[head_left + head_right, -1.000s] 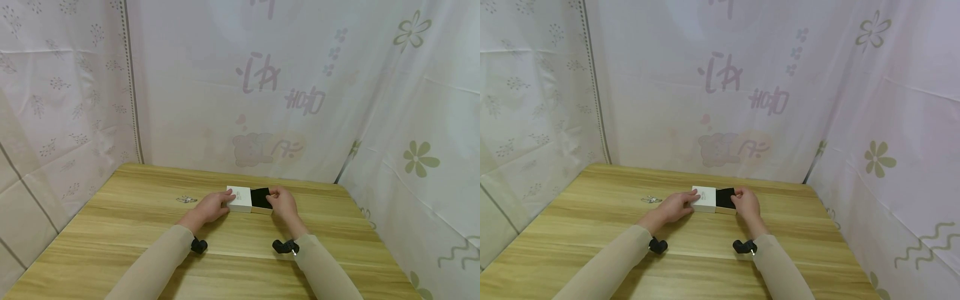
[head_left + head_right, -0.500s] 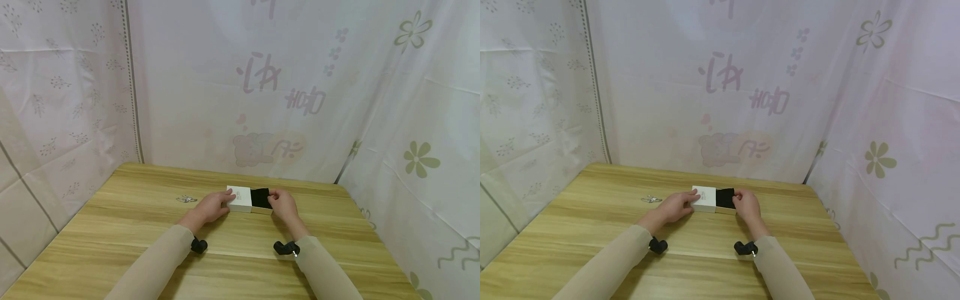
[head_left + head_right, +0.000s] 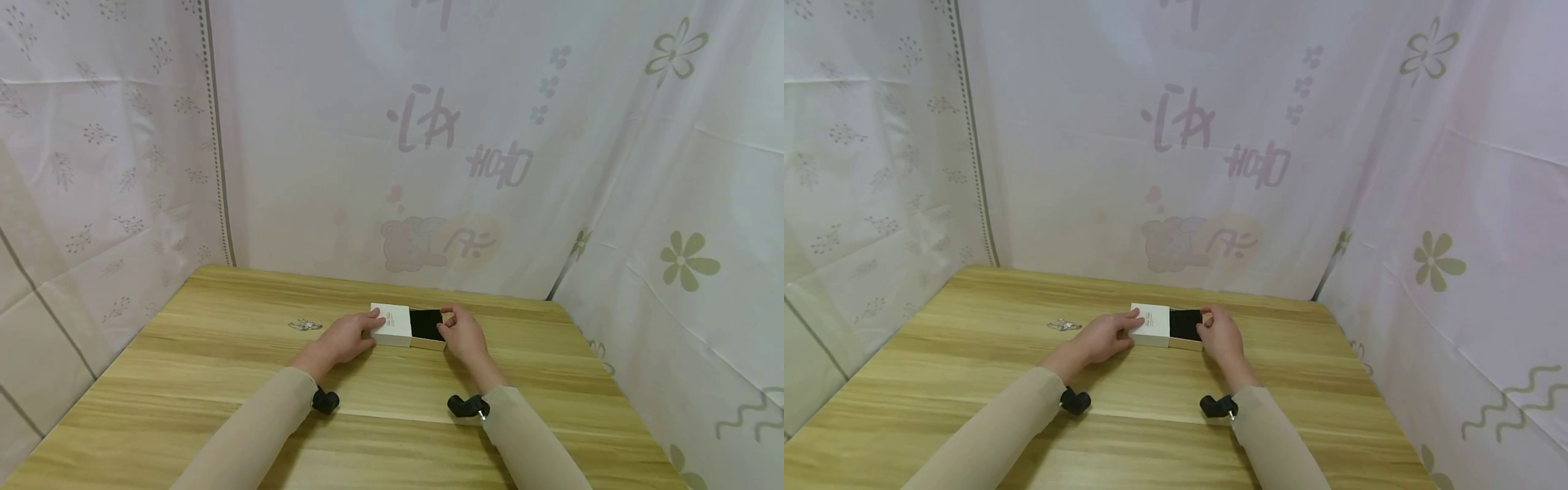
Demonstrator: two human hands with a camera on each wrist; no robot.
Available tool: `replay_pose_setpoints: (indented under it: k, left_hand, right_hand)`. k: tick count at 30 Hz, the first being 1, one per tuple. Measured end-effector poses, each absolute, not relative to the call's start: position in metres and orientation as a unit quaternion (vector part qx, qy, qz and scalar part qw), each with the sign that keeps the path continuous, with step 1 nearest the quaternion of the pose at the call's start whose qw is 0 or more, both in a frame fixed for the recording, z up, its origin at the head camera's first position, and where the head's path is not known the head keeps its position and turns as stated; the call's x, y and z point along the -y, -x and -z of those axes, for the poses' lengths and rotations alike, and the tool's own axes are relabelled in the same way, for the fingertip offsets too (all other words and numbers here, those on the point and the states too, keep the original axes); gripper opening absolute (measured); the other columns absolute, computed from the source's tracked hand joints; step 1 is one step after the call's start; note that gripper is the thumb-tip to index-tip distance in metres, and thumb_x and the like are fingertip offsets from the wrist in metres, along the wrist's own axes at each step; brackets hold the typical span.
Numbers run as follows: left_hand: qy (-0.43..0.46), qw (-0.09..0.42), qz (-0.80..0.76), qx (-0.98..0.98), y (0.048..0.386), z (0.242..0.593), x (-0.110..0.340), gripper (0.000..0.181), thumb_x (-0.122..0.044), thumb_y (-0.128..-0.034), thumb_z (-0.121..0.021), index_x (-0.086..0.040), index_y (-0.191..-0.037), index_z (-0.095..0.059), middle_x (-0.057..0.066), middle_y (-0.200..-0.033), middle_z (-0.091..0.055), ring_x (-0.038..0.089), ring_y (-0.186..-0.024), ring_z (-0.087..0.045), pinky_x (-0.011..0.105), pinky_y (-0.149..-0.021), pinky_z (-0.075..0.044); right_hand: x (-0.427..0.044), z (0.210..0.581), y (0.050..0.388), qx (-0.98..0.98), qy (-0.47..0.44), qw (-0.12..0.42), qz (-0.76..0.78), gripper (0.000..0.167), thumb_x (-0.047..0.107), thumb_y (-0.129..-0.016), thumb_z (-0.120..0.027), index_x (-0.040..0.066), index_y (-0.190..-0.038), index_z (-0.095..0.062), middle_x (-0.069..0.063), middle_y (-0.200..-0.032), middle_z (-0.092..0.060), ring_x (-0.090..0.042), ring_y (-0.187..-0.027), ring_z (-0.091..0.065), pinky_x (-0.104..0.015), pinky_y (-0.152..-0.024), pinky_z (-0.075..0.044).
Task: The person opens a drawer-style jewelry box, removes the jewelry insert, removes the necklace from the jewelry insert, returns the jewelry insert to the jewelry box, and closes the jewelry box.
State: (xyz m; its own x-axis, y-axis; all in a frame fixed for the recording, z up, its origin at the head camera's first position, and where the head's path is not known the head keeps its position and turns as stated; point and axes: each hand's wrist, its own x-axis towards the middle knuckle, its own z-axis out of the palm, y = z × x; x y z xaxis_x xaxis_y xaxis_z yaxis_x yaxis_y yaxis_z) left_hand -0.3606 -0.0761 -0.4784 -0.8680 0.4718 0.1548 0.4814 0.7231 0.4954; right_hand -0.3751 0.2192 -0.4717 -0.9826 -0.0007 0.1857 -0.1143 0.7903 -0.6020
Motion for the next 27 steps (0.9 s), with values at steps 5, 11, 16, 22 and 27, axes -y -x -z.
replay_pose_setpoints:
  k: [5,11,16,22,27]
  left_hand:
    - [0.258,0.008,0.265,0.929,0.3624,0.4795,0.0764,0.057,-0.015,-0.1064,-0.074,-0.014,-0.161,-0.057,0.007,-0.174,-0.045,0.034,-0.158,-0.048,0.05,-0.13,-0.043]
    - [0.257,0.006,0.27,0.928,0.3626,0.48,0.0759,0.057,-0.016,-0.1067,-0.074,-0.015,-0.161,-0.057,0.006,-0.174,-0.045,0.034,-0.159,-0.048,0.05,-0.13,-0.043]
    - [0.256,0.007,0.268,0.929,0.3635,0.4801,0.0748,0.056,-0.016,-0.1068,-0.073,-0.016,-0.161,-0.057,0.005,-0.174,-0.045,0.034,-0.159,-0.048,0.049,-0.13,-0.043]
    - [0.253,0.006,0.264,0.931,0.3637,0.4806,0.0748,0.057,-0.016,-0.107,-0.073,-0.016,-0.161,-0.056,0.004,-0.175,-0.044,0.033,-0.159,-0.047,0.048,-0.131,-0.042]
    - [0.256,0.005,0.263,0.93,0.3626,0.4811,0.0758,0.057,-0.016,-0.1068,-0.074,-0.015,-0.161,-0.057,0.006,-0.174,-0.045,0.034,-0.159,-0.048,0.049,-0.131,-0.042]
  right_hand:
    - [-0.2198,0.4728,0.3772,0.951,-0.043,0.092,-0.291,0.04,0.016,-0.105,-0.072,0.01,-0.145,-0.069,-0.013,-0.111,-0.072,-0.029,-0.098,-0.069,-0.046,-0.084,-0.057]
    - [-0.2202,0.4771,0.378,0.967,-0.068,0.08,-0.231,0.031,0.018,-0.106,-0.069,0.011,-0.135,-0.078,-0.016,-0.118,-0.071,-0.032,-0.108,-0.069,-0.053,-0.095,-0.059]
    - [-0.2224,0.4794,0.3792,0.967,-0.076,0.075,-0.231,0.031,0.019,-0.108,-0.067,0.011,-0.135,-0.078,-0.015,-0.115,-0.071,-0.03,-0.105,-0.068,-0.053,-0.094,-0.059]
    - [-0.2241,0.479,0.3809,0.967,-0.091,0.071,-0.227,0.031,0.017,-0.109,-0.064,0.011,-0.136,-0.077,-0.01,-0.106,-0.076,-0.028,-0.101,-0.065,-0.052,-0.095,-0.057]
    - [-0.2256,0.4804,0.3809,0.961,-0.093,0.06,-0.252,0.032,0.017,-0.109,-0.064,0.01,-0.138,-0.076,-0.013,-0.112,-0.078,-0.027,-0.097,-0.069,-0.05,-0.089,-0.059]
